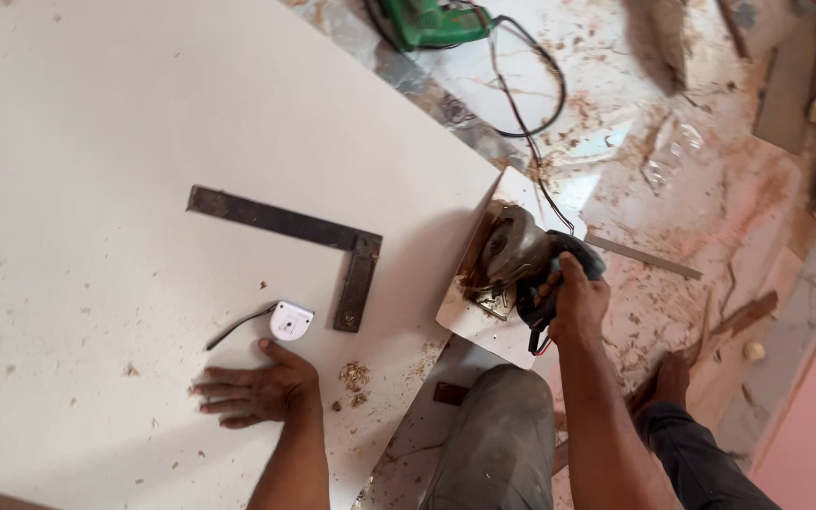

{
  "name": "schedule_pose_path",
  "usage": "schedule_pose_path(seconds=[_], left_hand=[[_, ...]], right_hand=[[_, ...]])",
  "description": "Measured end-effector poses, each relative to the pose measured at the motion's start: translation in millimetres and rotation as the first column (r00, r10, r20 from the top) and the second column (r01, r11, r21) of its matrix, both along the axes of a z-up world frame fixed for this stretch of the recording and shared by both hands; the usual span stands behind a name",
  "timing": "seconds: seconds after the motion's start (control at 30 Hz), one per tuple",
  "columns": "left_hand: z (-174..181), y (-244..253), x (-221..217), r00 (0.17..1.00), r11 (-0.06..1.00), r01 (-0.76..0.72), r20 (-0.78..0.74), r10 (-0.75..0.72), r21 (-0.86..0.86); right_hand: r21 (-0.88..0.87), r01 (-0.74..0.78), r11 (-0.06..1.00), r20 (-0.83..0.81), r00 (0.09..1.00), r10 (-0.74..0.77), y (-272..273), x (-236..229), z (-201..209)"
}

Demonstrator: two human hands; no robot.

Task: The person marks a point on a white board using a pencil and square, then drills a hole with a green power drill. Afterward, they use a handheld electric router to cut a rectangular notch along the edge of the board.

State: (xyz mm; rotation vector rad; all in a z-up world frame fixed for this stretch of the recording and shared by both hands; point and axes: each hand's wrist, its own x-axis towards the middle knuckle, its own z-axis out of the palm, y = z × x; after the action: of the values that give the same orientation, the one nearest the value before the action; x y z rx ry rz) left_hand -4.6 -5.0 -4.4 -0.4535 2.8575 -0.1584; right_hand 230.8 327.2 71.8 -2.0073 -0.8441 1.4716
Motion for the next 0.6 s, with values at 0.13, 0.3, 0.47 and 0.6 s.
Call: schedule_pose_path(seconds=[0.13, 0.3, 0.47, 0.6], left_hand=[[-5, -3, 2, 1.000, 1.000, 0.007, -0.008, -0.007, -0.023], [-2, -4, 1, 1.000, 0.999, 0.013, -0.015, -0.013, -0.029], [-1, -1, 0, 1.000, 1.000, -0.005, 0.011, 0.006, -0.031], [0, -1, -1, 1.000, 0.999, 0.005, 0.008, -0.005, -0.039]], right_hand=[[-0.035, 0.031, 0.999, 0.004, 1.000, -0.031, -1, -1, -5], [-0.085, 0.077, 0.993, 0.000, 0.997, -0.078, 2, -5, -1], [0.026, -0.058, 0.998, 0.066, 0.996, 0.057, -4, -4, 1], [0.051, -0.035, 0.998, 0.051, 0.998, 0.033, -8, -3, -4]])
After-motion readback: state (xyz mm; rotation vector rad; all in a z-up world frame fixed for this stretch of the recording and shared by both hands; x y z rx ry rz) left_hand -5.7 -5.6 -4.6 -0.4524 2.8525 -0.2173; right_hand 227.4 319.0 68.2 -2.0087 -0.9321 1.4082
